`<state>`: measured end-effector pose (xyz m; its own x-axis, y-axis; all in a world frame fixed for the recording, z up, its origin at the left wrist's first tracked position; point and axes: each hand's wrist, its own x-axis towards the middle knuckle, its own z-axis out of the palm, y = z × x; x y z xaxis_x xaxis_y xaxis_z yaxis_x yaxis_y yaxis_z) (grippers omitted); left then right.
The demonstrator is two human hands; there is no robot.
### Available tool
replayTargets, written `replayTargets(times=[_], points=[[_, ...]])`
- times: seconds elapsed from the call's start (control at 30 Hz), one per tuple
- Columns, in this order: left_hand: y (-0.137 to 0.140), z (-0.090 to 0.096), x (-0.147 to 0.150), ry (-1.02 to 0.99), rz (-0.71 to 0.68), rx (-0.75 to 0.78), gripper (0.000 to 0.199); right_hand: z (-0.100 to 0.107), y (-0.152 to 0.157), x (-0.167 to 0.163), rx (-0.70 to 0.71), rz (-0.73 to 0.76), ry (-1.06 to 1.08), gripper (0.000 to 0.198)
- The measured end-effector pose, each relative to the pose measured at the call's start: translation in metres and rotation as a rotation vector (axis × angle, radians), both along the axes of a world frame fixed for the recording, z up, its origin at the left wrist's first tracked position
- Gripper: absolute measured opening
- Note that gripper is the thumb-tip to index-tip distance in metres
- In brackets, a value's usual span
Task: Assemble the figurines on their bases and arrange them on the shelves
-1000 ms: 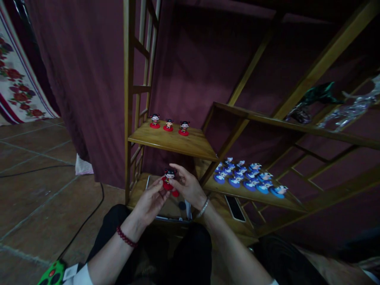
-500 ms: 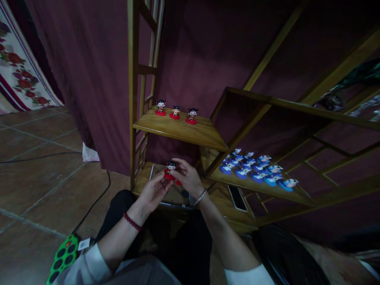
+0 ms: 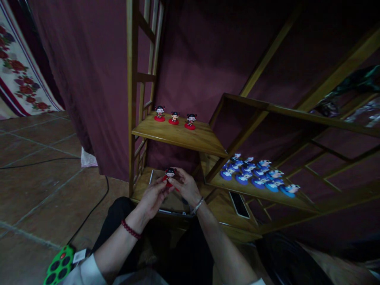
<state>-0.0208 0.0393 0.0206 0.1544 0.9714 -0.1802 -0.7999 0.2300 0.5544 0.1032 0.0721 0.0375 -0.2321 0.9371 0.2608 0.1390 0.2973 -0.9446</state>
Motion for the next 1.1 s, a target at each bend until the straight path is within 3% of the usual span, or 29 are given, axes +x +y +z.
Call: replayTargets(times=[0.27,0.77,1.1], points=[[0.001,0.001,0.000,0.101,0.019,0.012,0.010,-0.011,-0.001,-0.001,0.017,-0.085,-0.079,0.042],[0.003,-0.008,0.000,0.138,0.007,0.018,0.009,-0.018,0.000,0.002,0.003,-0.049,-0.070,0.035],[0.001,-0.001,0.000,0.111,-0.066,0.116,0.021,-0.011,0.003,0.006,-0.031,-0.049,0.005,0.036]])
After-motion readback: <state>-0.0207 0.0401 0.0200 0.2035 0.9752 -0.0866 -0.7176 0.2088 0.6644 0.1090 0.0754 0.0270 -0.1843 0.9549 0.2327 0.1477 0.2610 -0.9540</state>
